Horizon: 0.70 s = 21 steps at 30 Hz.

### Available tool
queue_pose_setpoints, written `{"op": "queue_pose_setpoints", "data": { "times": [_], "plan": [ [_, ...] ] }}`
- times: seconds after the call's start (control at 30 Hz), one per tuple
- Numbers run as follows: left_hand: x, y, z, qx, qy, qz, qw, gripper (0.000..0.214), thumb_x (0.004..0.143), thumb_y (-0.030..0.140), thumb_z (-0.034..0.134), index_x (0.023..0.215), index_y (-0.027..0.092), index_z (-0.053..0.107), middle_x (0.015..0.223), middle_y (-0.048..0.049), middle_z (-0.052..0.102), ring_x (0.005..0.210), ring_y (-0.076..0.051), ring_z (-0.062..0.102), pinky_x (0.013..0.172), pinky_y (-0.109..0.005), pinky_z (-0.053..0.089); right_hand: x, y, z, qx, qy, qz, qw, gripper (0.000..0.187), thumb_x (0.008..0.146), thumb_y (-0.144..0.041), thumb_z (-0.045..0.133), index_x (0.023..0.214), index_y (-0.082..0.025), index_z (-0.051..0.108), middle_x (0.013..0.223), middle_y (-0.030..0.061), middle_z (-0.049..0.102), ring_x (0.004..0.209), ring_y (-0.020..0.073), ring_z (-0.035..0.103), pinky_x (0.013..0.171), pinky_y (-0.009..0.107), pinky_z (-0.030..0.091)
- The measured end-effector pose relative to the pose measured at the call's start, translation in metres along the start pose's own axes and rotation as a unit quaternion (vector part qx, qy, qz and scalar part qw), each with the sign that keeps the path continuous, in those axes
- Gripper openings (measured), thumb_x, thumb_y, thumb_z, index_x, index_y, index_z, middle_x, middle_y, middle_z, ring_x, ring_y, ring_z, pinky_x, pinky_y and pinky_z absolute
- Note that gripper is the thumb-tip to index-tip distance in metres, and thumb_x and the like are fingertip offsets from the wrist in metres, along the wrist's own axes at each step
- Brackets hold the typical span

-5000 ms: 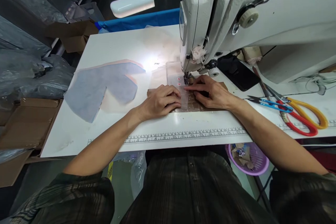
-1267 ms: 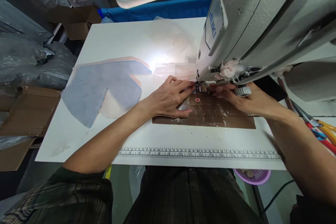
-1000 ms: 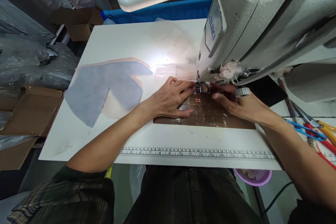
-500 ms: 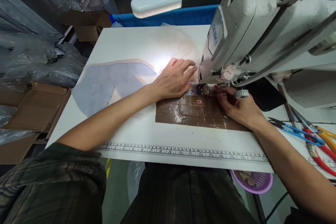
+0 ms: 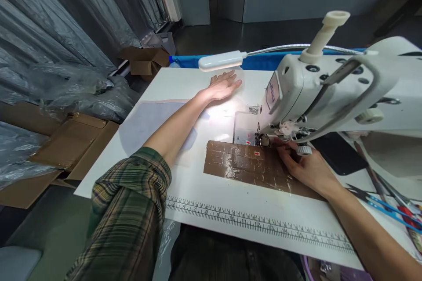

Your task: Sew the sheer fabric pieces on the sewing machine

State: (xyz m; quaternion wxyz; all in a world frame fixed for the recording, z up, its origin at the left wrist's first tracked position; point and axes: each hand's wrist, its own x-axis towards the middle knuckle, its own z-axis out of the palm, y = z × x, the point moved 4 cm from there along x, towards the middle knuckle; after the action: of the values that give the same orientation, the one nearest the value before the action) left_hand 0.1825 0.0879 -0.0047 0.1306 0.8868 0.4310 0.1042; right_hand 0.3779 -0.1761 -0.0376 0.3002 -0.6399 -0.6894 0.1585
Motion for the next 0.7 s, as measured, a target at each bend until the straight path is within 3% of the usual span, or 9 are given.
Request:
{"op": "queue_pose_setpoints", "data": {
  "times": [0.07,0.13,0.23,0.33,0.43,0.6,0.7],
  "plan": [
    [-0.009,0.002,-0.008,0.003,0.021,0.020,1.000,0.054,0.101,0.048,0.035,0.141,0.017,0.054,0.154,-0.0133,0.048,0.146,-0.031,0.040,0.120,-0.044,0.031,0.000,0.002,0.002,0.001,0.000,0.006,1.000,0.028,0.095,-0.039,0.048,0.099,-0.022,0.071,0.100,0.0075,0.074,0.087,0.0215,0.068,0.073,0.031,0.053],
    [-0.018,0.004,-0.011,0.016,0.022,0.024,0.999,0.047,0.100,0.041,0.038,0.122,0.013,0.068,0.131,-0.0162,0.065,0.126,-0.030,0.058,0.109,-0.040,0.043,0.000,0.003,0.003,-0.003,-0.003,0.019,1.000,0.031,0.095,-0.041,0.048,0.104,-0.021,0.071,0.099,0.0074,0.075,0.083,0.0214,0.068,0.070,0.031,0.053],
    [-0.031,0.004,-0.008,0.044,0.001,0.016,0.999,0.036,0.094,0.036,0.048,0.104,0.014,0.075,0.107,-0.0139,0.072,0.106,-0.030,0.066,0.098,-0.041,0.049,-0.001,0.002,0.003,-0.011,0.007,0.024,1.000,0.034,0.094,-0.042,0.048,0.107,-0.020,0.072,0.097,0.0076,0.075,0.080,0.0213,0.068,0.069,0.031,0.052],
    [-0.041,0.005,-0.002,0.047,-0.013,0.031,0.998,0.036,0.089,0.036,0.057,0.118,0.021,0.072,0.124,-0.0097,0.068,0.120,-0.029,0.059,0.104,-0.039,0.047,0.000,0.001,0.004,-0.018,0.004,0.040,0.999,0.040,0.092,-0.045,0.048,0.107,-0.018,0.073,0.091,0.0078,0.074,0.070,0.0199,0.066,0.062,0.031,0.051],
    [-0.047,0.002,-0.002,0.041,-0.002,0.023,0.999,0.038,0.092,0.035,0.054,0.124,0.023,0.070,0.135,-0.0074,0.062,0.132,-0.026,0.052,0.112,-0.034,0.042,0.000,0.003,0.005,-0.027,-0.009,0.060,0.998,0.045,0.091,-0.049,0.047,0.107,-0.016,0.074,0.085,0.0076,0.072,0.059,0.0182,0.061,0.056,0.031,0.048],
    [-0.057,-0.025,-0.014,0.057,0.061,-0.100,0.991,0.036,0.097,0.022,0.043,0.115,0.010,0.072,0.128,-0.0182,0.063,0.124,-0.032,0.058,0.108,-0.042,0.045,0.000,0.006,0.007,-0.019,-0.010,0.039,0.999,0.044,0.092,-0.046,0.045,0.115,-0.020,0.072,0.094,0.0083,0.074,0.068,0.0200,0.065,0.065,0.032,0.050],
    [-0.063,-0.038,-0.015,0.049,0.067,-0.140,0.987,0.030,0.100,0.024,0.047,0.105,0.010,0.073,0.117,-0.0180,0.067,0.117,-0.031,0.062,0.104,-0.042,0.049,0.000,0.009,0.009,-0.018,-0.021,0.064,0.998,0.043,0.091,-0.049,0.046,0.111,-0.020,0.070,0.092,0.0092,0.074,0.063,0.0207,0.064,0.061,0.034,0.050]
  ]
}}
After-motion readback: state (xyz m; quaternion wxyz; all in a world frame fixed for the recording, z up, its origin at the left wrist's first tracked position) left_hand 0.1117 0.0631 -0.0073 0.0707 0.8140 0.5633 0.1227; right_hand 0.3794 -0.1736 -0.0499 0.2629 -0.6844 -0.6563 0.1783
